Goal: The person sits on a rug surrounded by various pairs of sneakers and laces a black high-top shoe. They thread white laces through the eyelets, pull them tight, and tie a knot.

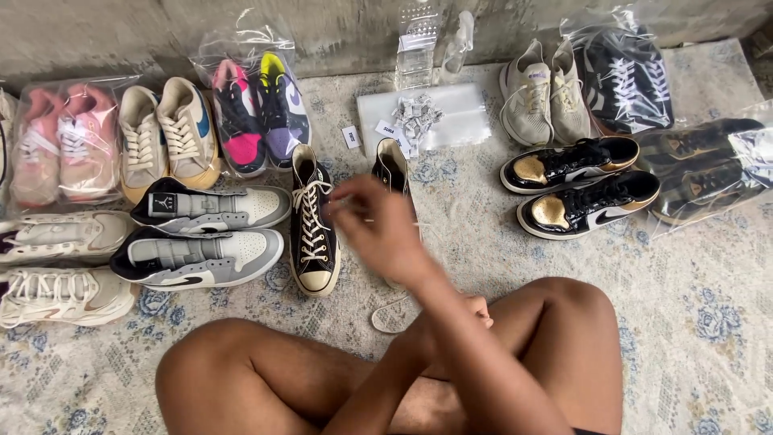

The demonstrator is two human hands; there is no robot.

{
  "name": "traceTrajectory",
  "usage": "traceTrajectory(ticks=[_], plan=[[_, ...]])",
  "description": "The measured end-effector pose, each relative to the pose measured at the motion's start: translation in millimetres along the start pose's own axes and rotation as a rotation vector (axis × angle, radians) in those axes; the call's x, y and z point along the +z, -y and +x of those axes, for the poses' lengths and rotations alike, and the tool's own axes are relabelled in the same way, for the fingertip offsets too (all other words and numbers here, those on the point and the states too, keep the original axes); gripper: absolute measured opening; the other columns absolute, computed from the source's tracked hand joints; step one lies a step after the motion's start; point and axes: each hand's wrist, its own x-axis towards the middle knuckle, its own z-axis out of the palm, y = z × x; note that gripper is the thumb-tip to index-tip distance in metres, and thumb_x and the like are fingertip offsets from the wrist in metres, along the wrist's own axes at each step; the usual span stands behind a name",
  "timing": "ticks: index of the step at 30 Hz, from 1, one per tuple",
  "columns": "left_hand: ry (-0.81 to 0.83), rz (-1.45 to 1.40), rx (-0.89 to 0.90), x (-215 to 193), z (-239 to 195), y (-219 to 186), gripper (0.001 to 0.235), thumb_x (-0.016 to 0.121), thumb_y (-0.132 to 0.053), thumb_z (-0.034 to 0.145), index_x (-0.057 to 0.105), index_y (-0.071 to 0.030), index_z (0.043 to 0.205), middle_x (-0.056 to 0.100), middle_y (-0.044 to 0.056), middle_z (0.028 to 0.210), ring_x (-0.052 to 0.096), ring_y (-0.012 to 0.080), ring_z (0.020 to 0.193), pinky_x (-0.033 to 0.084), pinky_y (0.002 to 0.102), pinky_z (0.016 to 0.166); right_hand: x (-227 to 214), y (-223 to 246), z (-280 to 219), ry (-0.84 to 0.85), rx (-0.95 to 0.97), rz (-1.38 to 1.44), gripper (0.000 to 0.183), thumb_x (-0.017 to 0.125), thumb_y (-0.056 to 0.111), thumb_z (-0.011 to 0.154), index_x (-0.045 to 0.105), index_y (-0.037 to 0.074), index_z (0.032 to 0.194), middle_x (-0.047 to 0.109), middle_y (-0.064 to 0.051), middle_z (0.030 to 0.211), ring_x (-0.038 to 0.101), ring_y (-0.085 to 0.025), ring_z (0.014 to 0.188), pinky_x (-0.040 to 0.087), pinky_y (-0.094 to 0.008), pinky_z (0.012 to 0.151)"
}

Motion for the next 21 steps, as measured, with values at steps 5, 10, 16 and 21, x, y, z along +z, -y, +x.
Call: traceTrajectory(ticks=[5, 10, 16, 21], plan=[[-0.217, -0.037, 0.171, 0, 5, -2, 0.009, 0.066, -0.021, 0.091, 0.066, -0.013, 0.089, 0.067, 0.01, 0.078, 0.073, 0.0316, 0.077, 0.059, 0.04, 0.062, 47, 41, -33, 0.054, -0.48, -0.424, 0.028, 0.069, 0.018, 0.081, 0.071, 0.01, 0.108, 0.075, -0.015, 0.093, 0.072, -0.041, 0.105, 0.044, -0.065, 0.105], [-0.398, -0.142, 0.133, 0, 3, 23, 0.005, 0.071, -0.025, 0.091, 0.07, -0.021, 0.088, 0.07, -0.003, 0.079, 0.075, 0.0186, 0.078, 0.061, 0.027, 0.065, 4, -5, -45, -0.012, -0.515, -0.393, 0.017, 0.067, 0.025, 0.083, 0.075, 0.014, 0.094, 0.076, -0.01, 0.086, 0.075, -0.035, 0.096, 0.047, -0.059, 0.102], [-0.531, -0.598, -0.071, -93, -7, -23, 0.014, 0.068, -0.016, 0.096, 0.074, -0.004, 0.093, 0.072, 0.015, 0.073, 0.071, 0.0214, 0.066, 0.062, 0.029, 0.062, -104, -98, -43, -0.355, 0.264, -0.228, 0.043, 0.053, 0.044, 0.102, 0.074, 0.008, 0.109, 0.074, -0.017, 0.093, 0.072, -0.034, 0.099, 0.051, -0.052, 0.092], [-0.53, -0.629, -0.089, -144, -9, -16, 0.018, 0.07, -0.02, 0.096, 0.072, -0.002, 0.096, 0.072, 0.014, 0.072, 0.072, 0.017, 0.065, 0.063, 0.029, 0.06, -111, -235, -92, -0.165, 0.484, -0.293, 0.021, 0.062, 0.021, 0.093, 0.08, 0.01, 0.097, 0.075, -0.008, 0.071, 0.074, -0.022, 0.069, 0.057, -0.037, 0.07]])
